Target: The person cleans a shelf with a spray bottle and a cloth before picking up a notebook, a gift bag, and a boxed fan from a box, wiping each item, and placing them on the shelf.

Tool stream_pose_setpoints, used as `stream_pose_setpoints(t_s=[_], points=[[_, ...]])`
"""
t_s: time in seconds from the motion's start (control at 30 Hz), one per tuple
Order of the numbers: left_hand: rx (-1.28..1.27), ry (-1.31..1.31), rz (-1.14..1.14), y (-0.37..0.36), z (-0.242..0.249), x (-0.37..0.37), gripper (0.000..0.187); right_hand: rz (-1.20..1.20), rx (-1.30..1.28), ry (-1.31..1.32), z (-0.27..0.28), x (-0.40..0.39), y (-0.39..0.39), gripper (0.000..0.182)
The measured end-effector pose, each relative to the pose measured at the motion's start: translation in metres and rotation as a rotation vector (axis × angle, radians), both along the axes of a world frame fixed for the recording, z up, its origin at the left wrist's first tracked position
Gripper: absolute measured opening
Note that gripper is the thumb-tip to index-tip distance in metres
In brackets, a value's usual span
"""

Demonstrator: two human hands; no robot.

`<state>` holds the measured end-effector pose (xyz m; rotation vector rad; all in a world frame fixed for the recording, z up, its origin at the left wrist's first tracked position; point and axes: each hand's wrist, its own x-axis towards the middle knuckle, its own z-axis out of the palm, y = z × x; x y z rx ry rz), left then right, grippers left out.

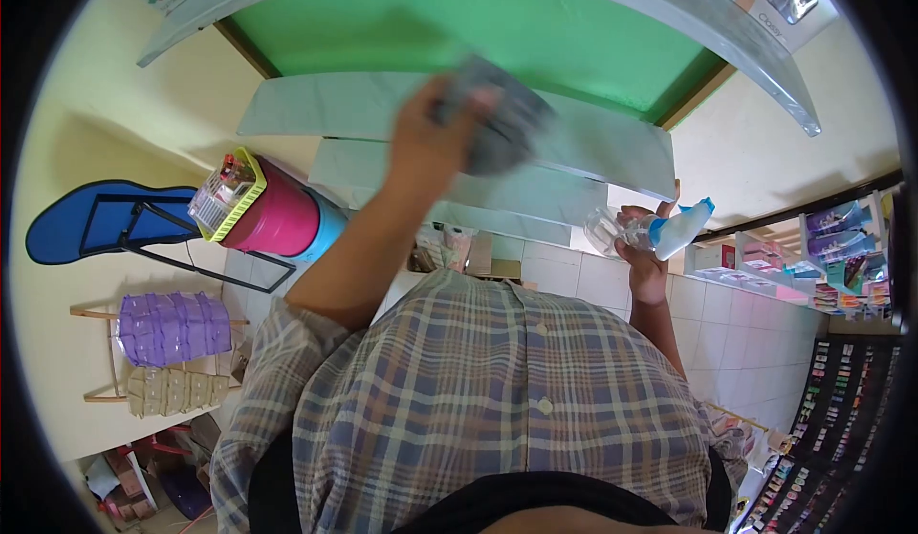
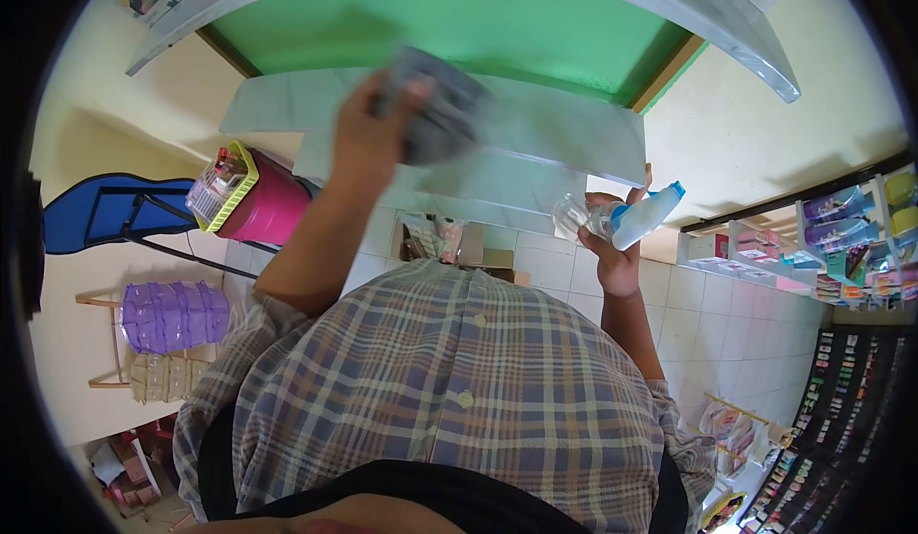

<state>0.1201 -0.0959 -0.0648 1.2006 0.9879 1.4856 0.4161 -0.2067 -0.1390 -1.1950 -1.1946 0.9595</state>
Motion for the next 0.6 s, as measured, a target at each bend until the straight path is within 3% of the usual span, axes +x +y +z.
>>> stream_pose_setpoints(t_s=[0.07, 0.13, 0.2, 0.23, 0.27, 0.33, 0.43, 0.57, 0.6], points=[[0.010, -0.150, 0.282, 0.013, -0.007, -0.038, 0.037, -0.001, 0.011, 0.024, 0.002, -0.002, -0.002, 0.081], [-0.025, -0.117, 0.299, 0.015, -0.014, -0.071, 0.036, 0.013, 0.019, -0.007, 0.004, -0.003, -0.002, 0.074], [0.316, 0.683, 0.744, 0.020, -0.025, -0.090, 0.036, 0.008, 0.009, 0.018, 0.007, -0.006, -0.003, 0.072], [0.427, 0.909, 0.738, 0.023, -0.031, -0.096, 0.041, 0.012, -0.003, 0.039, 0.007, -0.006, -0.003, 0.070], [0.431, 0.911, 0.731, 0.026, -0.040, -0.093, 0.041, 0.005, -0.004, 0.042, 0.006, -0.007, -0.004, 0.070], [0.252, 1.300, 0.580, 0.030, -0.051, -0.079, 0.047, 0.017, -0.019, 0.013, 0.005, -0.006, -0.002, 0.074], [0.363, 1.377, 0.380, 0.018, -0.043, -0.034, 0.056, 0.008, -0.048, 0.032, 0.009, -0.010, -0.003, 0.083], [0.620, 1.255, 0.214, 0.001, -0.023, 0.009, 0.049, -0.001, -0.037, 0.048, 0.007, -0.012, -0.001, 0.092], [0.501, 1.185, -0.081, -0.006, -0.005, 0.013, 0.043, 0.007, -0.026, 0.052, 0.008, -0.014, -0.001, 0.094]])
